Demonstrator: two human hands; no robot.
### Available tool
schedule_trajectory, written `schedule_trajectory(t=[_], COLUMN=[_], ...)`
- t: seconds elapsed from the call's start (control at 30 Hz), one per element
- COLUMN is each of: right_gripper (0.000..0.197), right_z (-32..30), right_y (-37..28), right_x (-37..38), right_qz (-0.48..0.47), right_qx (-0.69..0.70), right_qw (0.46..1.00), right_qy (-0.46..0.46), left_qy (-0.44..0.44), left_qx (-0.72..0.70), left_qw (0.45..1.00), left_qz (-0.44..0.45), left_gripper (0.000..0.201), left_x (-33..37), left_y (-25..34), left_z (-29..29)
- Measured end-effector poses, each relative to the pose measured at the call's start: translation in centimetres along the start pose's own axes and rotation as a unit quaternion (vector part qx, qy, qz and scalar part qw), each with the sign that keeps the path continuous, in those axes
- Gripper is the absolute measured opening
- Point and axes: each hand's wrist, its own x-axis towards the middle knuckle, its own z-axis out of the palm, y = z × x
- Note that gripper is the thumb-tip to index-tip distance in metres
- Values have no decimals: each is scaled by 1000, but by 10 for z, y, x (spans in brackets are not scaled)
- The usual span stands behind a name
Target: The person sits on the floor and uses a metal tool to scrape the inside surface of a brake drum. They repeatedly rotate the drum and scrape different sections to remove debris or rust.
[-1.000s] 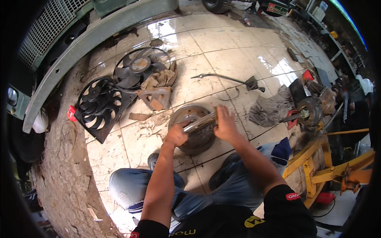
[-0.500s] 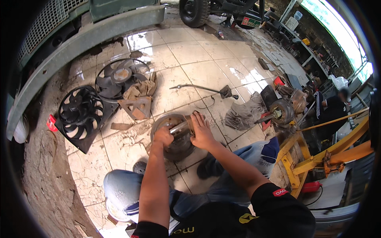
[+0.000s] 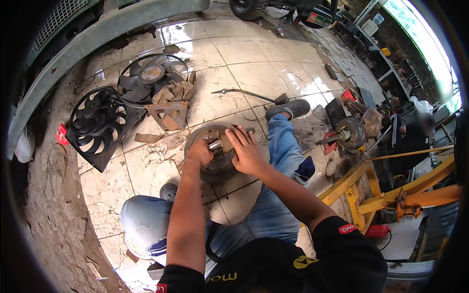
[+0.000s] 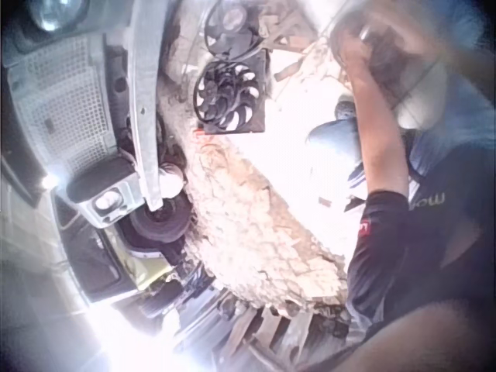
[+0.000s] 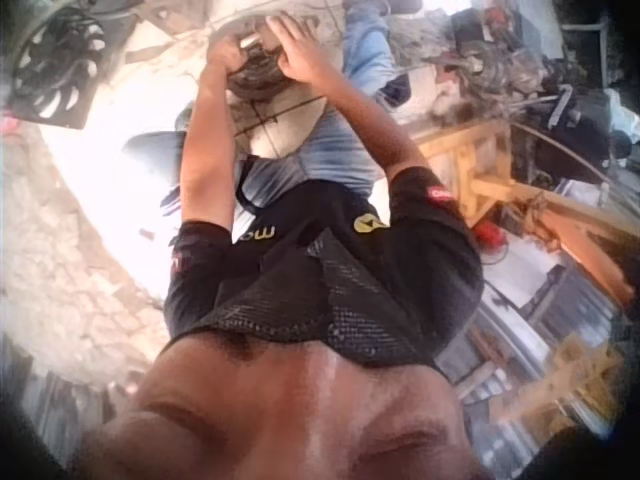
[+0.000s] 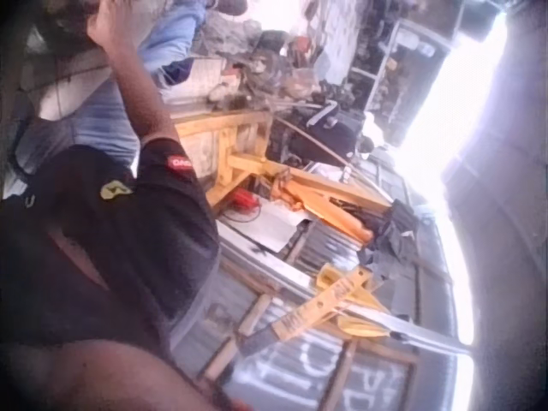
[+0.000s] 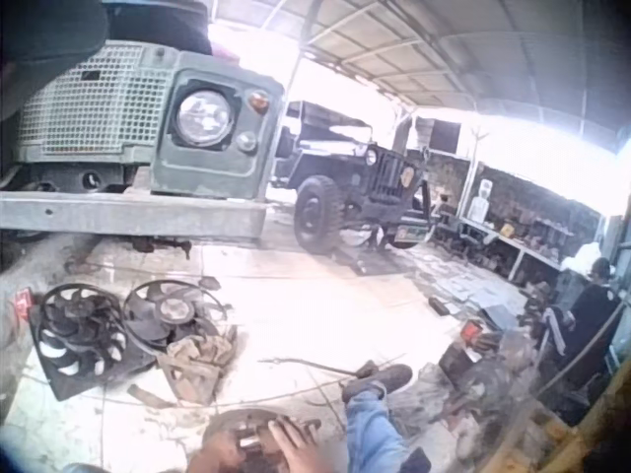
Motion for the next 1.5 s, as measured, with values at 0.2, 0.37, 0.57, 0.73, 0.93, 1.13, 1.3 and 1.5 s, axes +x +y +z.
schedule_trajectory(t=[0.2, 0.37, 0.57, 0.73, 0.93, 1.13, 1.3, 1.5], right_gripper=[86, 76, 88, 97, 89, 84, 83, 85], right_z=[-4, 13, 12, 7, 6, 16, 23, 13], right_y=[-2, -5, 13, 12, 3, 15, 48, 13], right_x=[23, 9, 14, -4, -3, 6, 11, 1], right_qz=[6, -105, 70, 12, 42, -29, 99, -83], right_qx=[-12, -19, 28, 10, -28, 12, 130, 77], right_qw=[1000, 992, 995, 998, 998, 995, 980, 988], right_qy=[-4, 64, 72, 56, 37, 97, 116, 104], left_qy=[-31, 35, -15, -13, -48, 29, -13, -80], left_qx=[-18, -4, -21, -15, -41, -14, 5, 8], left_qw=[999, 999, 1000, 1000, 998, 999, 1000, 996], left_qz=[-3, -1, 1, 11, -26, 42, 11, -33], left_gripper=[61, 62, 64, 64, 63, 57, 66, 64], left_x=[-4, -5, -9, -11, -10, -10, -3, -15], left_y=[2, -4, 11, 0, 5, 2, 1, 17], left_z=[-9, 1, -7, -6, -9, -7, -6, -27])
